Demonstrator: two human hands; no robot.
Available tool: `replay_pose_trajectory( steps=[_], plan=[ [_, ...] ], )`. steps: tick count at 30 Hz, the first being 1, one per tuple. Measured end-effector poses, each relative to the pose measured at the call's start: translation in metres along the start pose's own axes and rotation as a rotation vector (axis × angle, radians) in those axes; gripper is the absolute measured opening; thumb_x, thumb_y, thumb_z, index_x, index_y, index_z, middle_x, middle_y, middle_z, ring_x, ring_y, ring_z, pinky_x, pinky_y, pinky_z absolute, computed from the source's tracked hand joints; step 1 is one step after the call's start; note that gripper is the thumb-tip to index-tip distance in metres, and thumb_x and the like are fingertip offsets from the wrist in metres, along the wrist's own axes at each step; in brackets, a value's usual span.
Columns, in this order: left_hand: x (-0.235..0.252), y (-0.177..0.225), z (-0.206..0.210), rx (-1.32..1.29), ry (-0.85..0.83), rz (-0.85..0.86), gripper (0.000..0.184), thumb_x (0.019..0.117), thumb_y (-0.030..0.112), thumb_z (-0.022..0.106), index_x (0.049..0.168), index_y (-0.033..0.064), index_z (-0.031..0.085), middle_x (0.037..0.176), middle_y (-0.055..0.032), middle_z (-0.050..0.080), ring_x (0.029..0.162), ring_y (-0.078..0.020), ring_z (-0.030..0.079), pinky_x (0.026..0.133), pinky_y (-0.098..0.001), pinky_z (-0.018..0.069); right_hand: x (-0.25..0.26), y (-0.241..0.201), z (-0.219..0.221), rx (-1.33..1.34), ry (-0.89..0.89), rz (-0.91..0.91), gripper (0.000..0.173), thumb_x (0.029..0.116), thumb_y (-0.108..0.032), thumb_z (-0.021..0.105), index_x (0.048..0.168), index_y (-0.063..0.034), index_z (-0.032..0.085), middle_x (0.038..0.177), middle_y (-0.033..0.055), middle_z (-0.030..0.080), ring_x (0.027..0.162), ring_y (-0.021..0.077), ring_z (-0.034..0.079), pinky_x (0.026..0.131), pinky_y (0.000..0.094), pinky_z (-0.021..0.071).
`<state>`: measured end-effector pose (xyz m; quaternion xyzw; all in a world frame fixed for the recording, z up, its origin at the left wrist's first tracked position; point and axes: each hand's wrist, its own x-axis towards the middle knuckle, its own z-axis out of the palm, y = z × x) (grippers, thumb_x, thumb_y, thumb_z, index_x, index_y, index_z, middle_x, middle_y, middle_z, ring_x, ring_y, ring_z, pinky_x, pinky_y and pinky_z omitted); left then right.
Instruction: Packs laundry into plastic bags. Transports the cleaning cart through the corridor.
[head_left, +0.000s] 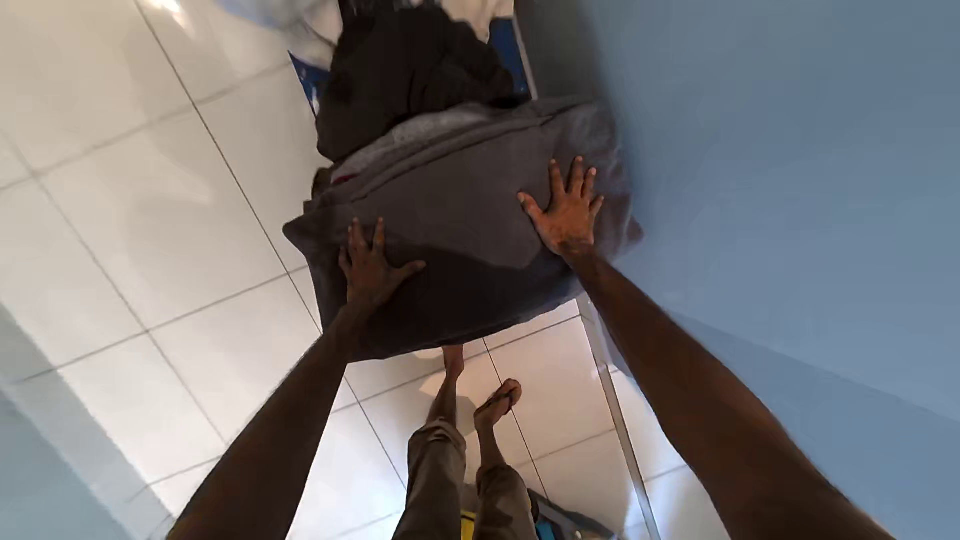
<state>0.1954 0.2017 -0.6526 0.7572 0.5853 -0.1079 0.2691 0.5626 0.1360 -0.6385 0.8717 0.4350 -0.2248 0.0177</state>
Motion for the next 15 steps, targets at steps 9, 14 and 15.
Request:
replay_pose_trajectory(
  steps=[9,14,15],
  plan=[
    [-0.196,0.042,-0.015,-0.09,0.198,0.098,0.064,0.0992,0.046,0.057,0.144,0.0003,0.053,0.16,-0.0232,0.037,0.145,-0.0429,0.04,0.116,-0.0645,0.0307,-0.285,-0.013,-0.003,0.46,-0.046,-0.133,0.066,0.103,-0.049,0.052,0.158,-0.0142,0.041,0.166,0.0079,0.037,0.15,0.0271,0.039,0.12,0.0545,0.0359],
    [-0.4,0.011,0.04,0.051,-0.445,0.076,0.047,0.0997,0.036,0.063,0.133,0.0031,0.064,0.15,-0.0232,0.051,0.137,-0.0423,0.05,0.109,-0.0645,0.0399,-0.529,0.118,0.047,0.358,-1.013,0.245,0.054,0.1038,-0.039,0.058,0.146,-0.0061,0.055,0.147,0.0219,0.056,0.138,0.0408,0.051,0.114,0.0641,0.0378],
    [-0.427,-0.003,0.058,0.049,-0.548,-0.011,0.042,0.1022,0.036,0.06,0.129,0.005,0.067,0.143,-0.0199,0.059,0.133,-0.0389,0.055,0.108,-0.0634,0.0421,-0.572,0.155,0.058,0.316,-1.082,0.323,0.053,0.1009,-0.041,0.062,0.136,-0.0015,0.062,0.14,0.0251,0.06,0.132,0.0441,0.056,0.108,0.0679,0.0424]
  ],
)
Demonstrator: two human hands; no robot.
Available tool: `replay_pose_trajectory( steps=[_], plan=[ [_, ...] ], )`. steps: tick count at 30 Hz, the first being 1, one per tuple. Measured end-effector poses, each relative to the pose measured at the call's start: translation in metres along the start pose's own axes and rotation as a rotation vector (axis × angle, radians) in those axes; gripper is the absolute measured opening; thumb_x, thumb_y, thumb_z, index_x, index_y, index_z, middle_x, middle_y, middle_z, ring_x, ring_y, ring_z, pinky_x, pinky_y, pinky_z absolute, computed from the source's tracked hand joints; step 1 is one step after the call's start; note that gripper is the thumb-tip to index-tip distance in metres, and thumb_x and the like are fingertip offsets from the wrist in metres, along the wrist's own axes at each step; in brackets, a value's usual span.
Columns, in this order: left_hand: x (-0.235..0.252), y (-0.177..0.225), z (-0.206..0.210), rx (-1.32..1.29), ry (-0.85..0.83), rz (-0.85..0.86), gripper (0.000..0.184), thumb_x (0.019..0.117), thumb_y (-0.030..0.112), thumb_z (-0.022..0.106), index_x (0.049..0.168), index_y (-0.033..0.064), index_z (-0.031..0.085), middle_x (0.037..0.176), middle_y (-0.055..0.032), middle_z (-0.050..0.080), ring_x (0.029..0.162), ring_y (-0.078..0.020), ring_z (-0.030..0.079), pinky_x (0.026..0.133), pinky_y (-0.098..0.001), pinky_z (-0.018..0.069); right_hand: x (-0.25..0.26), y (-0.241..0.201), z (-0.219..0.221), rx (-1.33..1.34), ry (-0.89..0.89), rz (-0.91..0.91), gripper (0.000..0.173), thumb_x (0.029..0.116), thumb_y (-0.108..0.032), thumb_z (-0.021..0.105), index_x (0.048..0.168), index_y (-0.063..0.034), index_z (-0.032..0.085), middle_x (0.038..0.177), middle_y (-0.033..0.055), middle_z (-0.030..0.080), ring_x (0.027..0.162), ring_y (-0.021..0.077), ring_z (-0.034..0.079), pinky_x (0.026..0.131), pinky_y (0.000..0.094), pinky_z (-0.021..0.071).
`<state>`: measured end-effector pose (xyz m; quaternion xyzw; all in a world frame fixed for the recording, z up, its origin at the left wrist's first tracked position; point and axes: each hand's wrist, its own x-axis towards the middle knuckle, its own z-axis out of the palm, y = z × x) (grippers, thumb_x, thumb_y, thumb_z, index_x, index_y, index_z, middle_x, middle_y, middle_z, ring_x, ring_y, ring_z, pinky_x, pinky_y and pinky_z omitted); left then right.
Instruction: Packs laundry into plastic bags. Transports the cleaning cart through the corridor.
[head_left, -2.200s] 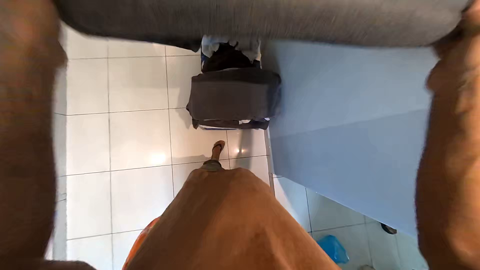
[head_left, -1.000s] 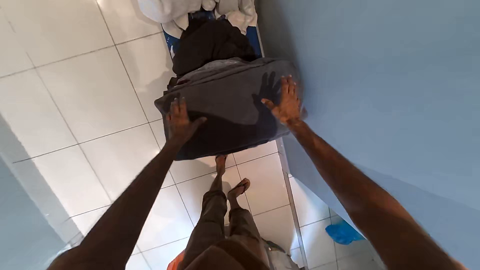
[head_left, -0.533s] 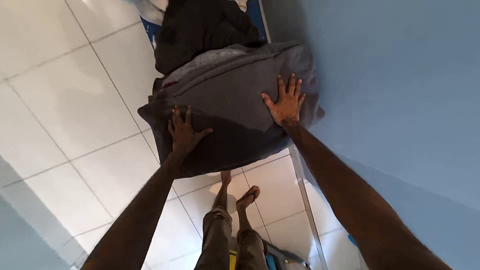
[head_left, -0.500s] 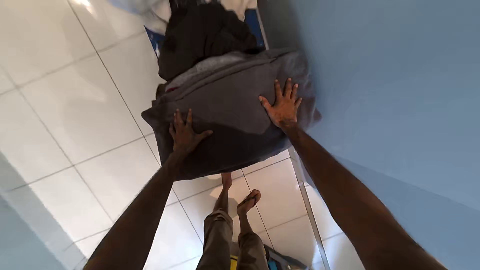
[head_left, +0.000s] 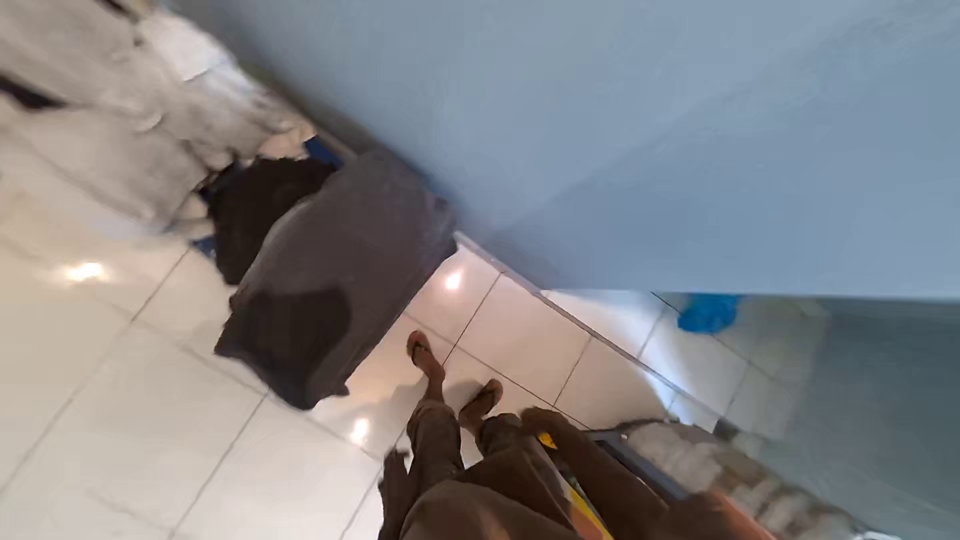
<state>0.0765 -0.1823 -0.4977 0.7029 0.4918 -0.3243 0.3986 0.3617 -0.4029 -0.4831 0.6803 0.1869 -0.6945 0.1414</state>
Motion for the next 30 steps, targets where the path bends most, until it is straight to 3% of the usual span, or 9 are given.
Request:
replay_pose_trajectory(
  steps=[2,5,9,12,16,20,24,27,30],
  plan=[
    [0.004,-0.022,0.038,-0.225,-0.065,-0.213,0.043,0.1085,0.034,0.051,0.122,-0.0018,0.07,0.125,-0.0229,0.069,0.119,-0.0377,0.065,0.104,-0.0585,0.0472,-0.014,0.087,0.022,0.019,0.026,0.101,0.052,0.0942,-0.042,0.069,0.124,0.0,0.068,0.13,0.0268,0.065,0.125,0.0468,0.06,0.1,0.0708,0.0457],
    [-0.018,-0.011,0.03,-0.468,0.016,-0.358,0.047,0.1098,0.033,0.048,0.127,-0.0094,0.06,0.118,-0.029,0.065,0.104,-0.0391,0.063,0.091,-0.0556,0.051,-0.049,0.19,0.029,0.455,0.306,-0.035,0.051,0.1027,-0.037,0.061,0.142,-0.0044,0.057,0.132,0.025,0.064,0.125,0.0419,0.061,0.107,0.0626,0.0456],
    [-0.037,0.068,-0.01,0.075,0.042,0.022,0.039,0.1039,0.029,0.06,0.121,-0.0058,0.067,0.121,-0.0311,0.066,0.117,-0.0475,0.062,0.1,-0.0665,0.0453,-0.122,0.267,0.012,1.072,0.784,-0.049,0.048,0.1086,-0.036,0.049,0.142,-0.002,0.055,0.132,0.0236,0.064,0.122,0.0358,0.063,0.107,0.054,0.048],
    [-0.039,0.141,-0.013,0.02,-0.002,0.154,0.038,0.1065,0.026,0.055,0.125,-0.0076,0.062,0.12,-0.0279,0.068,0.109,-0.0408,0.066,0.093,-0.0587,0.0516,-0.13,0.305,0.025,1.295,1.038,-0.039,0.041,0.1082,-0.032,0.051,0.135,-0.0028,0.06,0.122,0.02,0.07,0.113,0.0319,0.069,0.101,0.051,0.053],
    [-0.065,0.256,0.021,-0.079,-0.041,0.249,0.04,0.1093,0.025,0.049,0.132,-0.0075,0.056,0.122,-0.0262,0.067,0.107,-0.0351,0.067,0.09,-0.0522,0.0539,-0.104,0.343,0.066,1.218,0.796,-0.071,0.045,0.1073,-0.036,0.05,0.136,-0.0031,0.059,0.129,0.0218,0.066,0.12,0.0341,0.065,0.105,0.0536,0.0492],
    [-0.065,0.348,0.082,0.234,-0.243,0.402,0.035,0.1084,0.02,0.051,0.131,-0.007,0.058,0.122,-0.0256,0.067,0.11,-0.0337,0.068,0.097,-0.0496,0.0538,-0.066,0.376,0.118,1.003,0.472,-0.1,0.052,0.1022,-0.041,0.06,0.133,0.0014,0.062,0.134,0.029,0.062,0.128,0.0447,0.057,0.106,0.0668,0.0432],
    [-0.029,0.422,0.144,0.486,-0.412,0.536,0.029,0.1055,0.017,0.057,0.124,-0.0043,0.065,0.117,-0.0217,0.068,0.109,-0.0268,0.066,0.1,-0.0447,0.0503,-0.065,0.433,0.152,1.273,0.495,-0.094,0.049,0.1052,-0.035,0.057,0.139,0.0005,0.058,0.136,0.0265,0.061,0.127,0.0404,0.059,0.109,0.0588,0.045],
    [-0.03,0.503,0.169,0.742,-0.456,0.471,0.039,0.108,0.026,0.053,0.13,-0.0054,0.061,0.127,-0.0272,0.064,0.121,-0.037,0.062,0.107,-0.0534,0.0447,-0.079,0.491,0.166,1.37,0.575,0.106,0.047,0.1052,-0.035,0.054,0.139,-0.003,0.059,0.137,0.0231,0.062,0.13,0.0386,0.058,0.11,0.0595,0.0449],
    [-0.035,0.581,0.189,0.799,-0.424,0.481,0.039,0.108,0.026,0.05,0.13,-0.0044,0.061,0.127,-0.0265,0.064,0.119,-0.039,0.064,0.105,-0.0565,0.0477,-0.099,0.546,0.157,1.454,0.63,0.253,0.045,0.1051,-0.037,0.053,0.138,-0.0073,0.063,0.136,0.0212,0.064,0.128,0.038,0.06,0.108,0.0612,0.0456]
  ],
)
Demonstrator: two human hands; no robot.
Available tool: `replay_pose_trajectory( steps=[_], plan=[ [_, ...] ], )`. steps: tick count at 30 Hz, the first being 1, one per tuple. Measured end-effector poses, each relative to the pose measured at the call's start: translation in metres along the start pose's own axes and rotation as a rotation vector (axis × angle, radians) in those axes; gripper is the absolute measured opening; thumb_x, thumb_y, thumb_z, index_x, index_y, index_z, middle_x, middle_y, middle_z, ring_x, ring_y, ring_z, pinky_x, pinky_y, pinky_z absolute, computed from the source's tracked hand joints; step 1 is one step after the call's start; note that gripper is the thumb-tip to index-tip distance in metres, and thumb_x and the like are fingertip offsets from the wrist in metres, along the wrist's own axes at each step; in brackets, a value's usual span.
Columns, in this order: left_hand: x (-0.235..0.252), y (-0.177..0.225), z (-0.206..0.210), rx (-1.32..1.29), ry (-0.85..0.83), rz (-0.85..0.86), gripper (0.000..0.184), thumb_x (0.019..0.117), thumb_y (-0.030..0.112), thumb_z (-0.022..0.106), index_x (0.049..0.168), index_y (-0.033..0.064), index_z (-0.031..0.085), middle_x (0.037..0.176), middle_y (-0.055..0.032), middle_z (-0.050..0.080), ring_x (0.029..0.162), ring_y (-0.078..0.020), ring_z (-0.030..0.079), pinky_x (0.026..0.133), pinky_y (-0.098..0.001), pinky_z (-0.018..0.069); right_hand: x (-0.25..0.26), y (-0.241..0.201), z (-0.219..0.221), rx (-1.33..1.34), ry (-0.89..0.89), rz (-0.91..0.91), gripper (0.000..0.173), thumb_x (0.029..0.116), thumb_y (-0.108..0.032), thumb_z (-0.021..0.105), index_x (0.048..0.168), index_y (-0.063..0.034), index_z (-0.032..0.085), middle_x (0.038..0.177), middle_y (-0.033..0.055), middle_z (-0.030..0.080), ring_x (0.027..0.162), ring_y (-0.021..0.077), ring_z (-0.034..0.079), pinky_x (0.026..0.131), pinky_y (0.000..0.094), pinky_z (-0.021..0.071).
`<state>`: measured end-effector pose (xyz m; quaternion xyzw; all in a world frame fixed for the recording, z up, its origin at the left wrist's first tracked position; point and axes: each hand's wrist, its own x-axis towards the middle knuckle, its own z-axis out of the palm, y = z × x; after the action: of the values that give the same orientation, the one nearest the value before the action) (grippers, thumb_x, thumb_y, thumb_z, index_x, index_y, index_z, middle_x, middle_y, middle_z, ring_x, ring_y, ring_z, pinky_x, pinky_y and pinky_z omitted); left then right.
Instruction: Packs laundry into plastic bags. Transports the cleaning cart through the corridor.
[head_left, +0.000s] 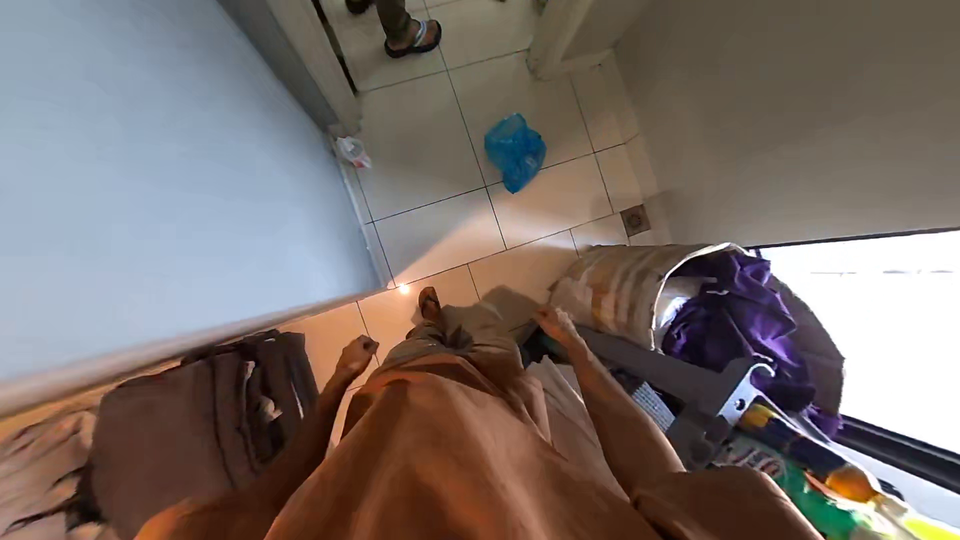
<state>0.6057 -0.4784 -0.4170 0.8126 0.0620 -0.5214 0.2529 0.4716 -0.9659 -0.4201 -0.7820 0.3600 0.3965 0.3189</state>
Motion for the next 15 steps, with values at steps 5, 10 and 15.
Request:
replay_pose_trajectory(
  steps=[5,10,15],
  plan=[
    [0.041,0.097,-0.044,-0.216,0.121,0.01,0.037,0.1093,0.026,0.047,0.131,-0.0021,0.06,0.123,-0.0207,0.068,0.109,-0.0304,0.068,0.095,-0.0495,0.054,0.038,-0.037,-0.058,0.181,0.127,0.058,0.041,0.1064,-0.034,0.053,0.136,-0.0066,0.063,0.127,0.0207,0.068,0.117,0.0369,0.066,0.103,0.0578,0.0505],
    [0.071,0.167,-0.038,-0.409,0.144,0.025,0.037,0.1093,0.028,0.048,0.13,-0.0006,0.06,0.117,-0.0153,0.071,0.105,-0.0232,0.07,0.088,-0.0431,0.0578,0.123,-0.055,-0.075,0.105,0.037,0.179,0.042,0.1026,-0.043,0.056,0.13,-0.0138,0.068,0.122,0.0184,0.071,0.115,0.0393,0.066,0.097,0.0649,0.0498],
    [0.087,0.225,0.023,-0.56,0.29,-0.088,0.032,0.1074,0.016,0.049,0.123,-0.008,0.061,0.104,-0.016,0.073,0.092,-0.0212,0.072,0.081,-0.0395,0.0608,0.275,-0.116,-0.13,0.045,-0.064,0.278,0.046,0.0995,-0.034,0.061,0.137,-0.0071,0.058,0.128,0.021,0.067,0.119,0.0396,0.064,0.098,0.0614,0.0506]
  ],
)
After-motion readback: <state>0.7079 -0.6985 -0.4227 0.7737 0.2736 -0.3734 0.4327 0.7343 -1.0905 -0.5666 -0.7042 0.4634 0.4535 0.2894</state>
